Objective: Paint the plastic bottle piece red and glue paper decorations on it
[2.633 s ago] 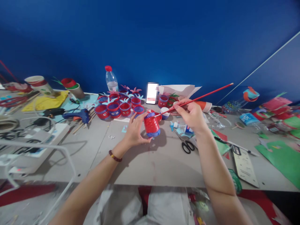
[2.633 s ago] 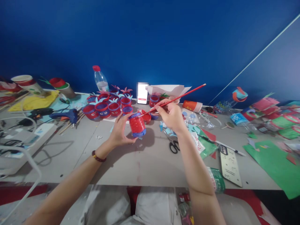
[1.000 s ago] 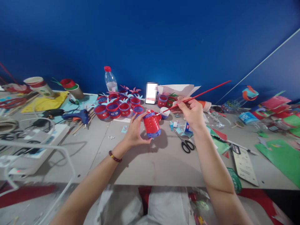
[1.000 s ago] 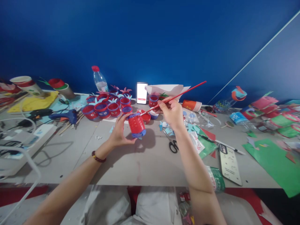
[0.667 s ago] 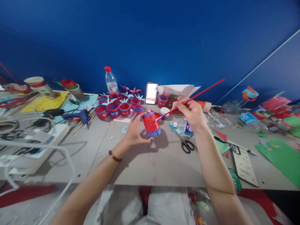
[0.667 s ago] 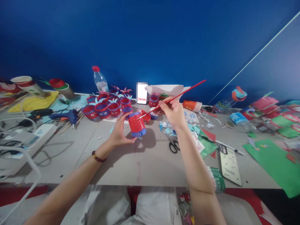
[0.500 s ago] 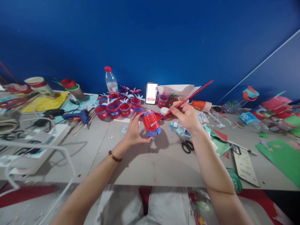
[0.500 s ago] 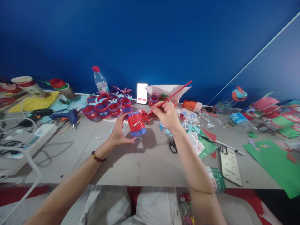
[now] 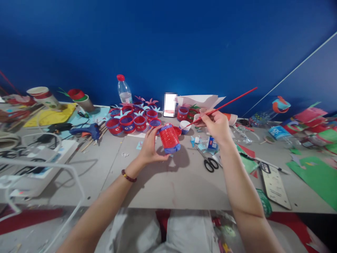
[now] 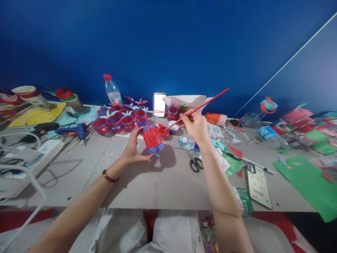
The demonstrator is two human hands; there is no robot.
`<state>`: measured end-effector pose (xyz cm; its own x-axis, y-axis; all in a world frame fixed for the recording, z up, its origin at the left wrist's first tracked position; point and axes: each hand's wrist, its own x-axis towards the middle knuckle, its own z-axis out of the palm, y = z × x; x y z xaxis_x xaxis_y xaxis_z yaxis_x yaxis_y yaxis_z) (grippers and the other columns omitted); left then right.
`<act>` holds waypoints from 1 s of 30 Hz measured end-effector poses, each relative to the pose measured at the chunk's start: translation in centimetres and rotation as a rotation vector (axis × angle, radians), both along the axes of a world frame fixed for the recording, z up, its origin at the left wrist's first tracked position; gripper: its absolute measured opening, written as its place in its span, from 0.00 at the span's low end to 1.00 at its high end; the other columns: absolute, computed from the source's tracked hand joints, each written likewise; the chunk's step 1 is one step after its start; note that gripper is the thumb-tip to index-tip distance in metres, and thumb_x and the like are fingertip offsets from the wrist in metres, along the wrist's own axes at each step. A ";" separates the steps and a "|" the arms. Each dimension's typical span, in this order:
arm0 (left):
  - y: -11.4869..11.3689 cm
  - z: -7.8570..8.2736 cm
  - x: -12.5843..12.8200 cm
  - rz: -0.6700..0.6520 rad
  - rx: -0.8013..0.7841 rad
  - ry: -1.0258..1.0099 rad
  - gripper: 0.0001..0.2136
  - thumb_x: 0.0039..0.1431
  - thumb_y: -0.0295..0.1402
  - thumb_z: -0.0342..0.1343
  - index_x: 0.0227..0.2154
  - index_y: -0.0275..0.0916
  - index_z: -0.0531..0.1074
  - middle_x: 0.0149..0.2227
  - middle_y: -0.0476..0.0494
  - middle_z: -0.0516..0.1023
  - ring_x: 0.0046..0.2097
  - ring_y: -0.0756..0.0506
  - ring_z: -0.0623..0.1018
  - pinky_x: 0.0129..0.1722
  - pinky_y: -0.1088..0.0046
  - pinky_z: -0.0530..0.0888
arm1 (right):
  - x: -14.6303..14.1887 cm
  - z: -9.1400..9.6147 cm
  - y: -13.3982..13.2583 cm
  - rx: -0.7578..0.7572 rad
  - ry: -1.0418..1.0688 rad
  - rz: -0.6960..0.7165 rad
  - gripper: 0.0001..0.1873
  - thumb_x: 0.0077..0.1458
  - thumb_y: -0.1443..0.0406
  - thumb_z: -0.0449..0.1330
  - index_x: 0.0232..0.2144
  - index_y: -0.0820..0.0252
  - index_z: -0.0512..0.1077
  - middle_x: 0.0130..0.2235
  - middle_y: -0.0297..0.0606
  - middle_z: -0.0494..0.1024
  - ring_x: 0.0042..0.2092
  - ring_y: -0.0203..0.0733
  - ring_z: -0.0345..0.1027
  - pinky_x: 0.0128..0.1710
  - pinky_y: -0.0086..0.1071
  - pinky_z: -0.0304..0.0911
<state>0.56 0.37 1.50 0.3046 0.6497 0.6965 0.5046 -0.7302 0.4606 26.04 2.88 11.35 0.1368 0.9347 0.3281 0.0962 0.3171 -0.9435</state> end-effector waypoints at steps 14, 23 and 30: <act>-0.4 0.6 0.3 0.015 0.041 0.039 0.50 0.35 0.41 0.70 0.62 0.42 0.51 0.57 0.32 0.68 0.59 0.30 0.70 0.59 0.45 0.64 | -2.7 -0.5 -1.8 -0.098 0.103 0.253 0.21 0.44 0.49 0.70 0.29 0.57 0.69 0.26 0.34 0.79 0.30 0.46 0.79 0.31 0.40 0.79; -0.4 0.5 0.3 0.024 0.078 0.016 0.51 0.35 0.39 0.70 0.63 0.42 0.50 0.58 0.32 0.67 0.59 0.30 0.69 0.60 0.47 0.64 | -2.5 0.4 -1.6 -0.069 0.073 0.188 0.25 0.38 0.45 0.71 0.26 0.55 0.69 0.23 0.32 0.78 0.27 0.46 0.78 0.28 0.41 0.79; -0.2 0.4 0.2 0.030 0.072 0.028 0.51 0.35 0.40 0.70 0.63 0.43 0.50 0.58 0.32 0.67 0.58 0.30 0.69 0.58 0.46 0.66 | -0.4 -0.3 0.1 -0.034 0.071 0.092 0.26 0.37 0.46 0.72 0.27 0.58 0.70 0.24 0.32 0.79 0.25 0.42 0.78 0.28 0.36 0.78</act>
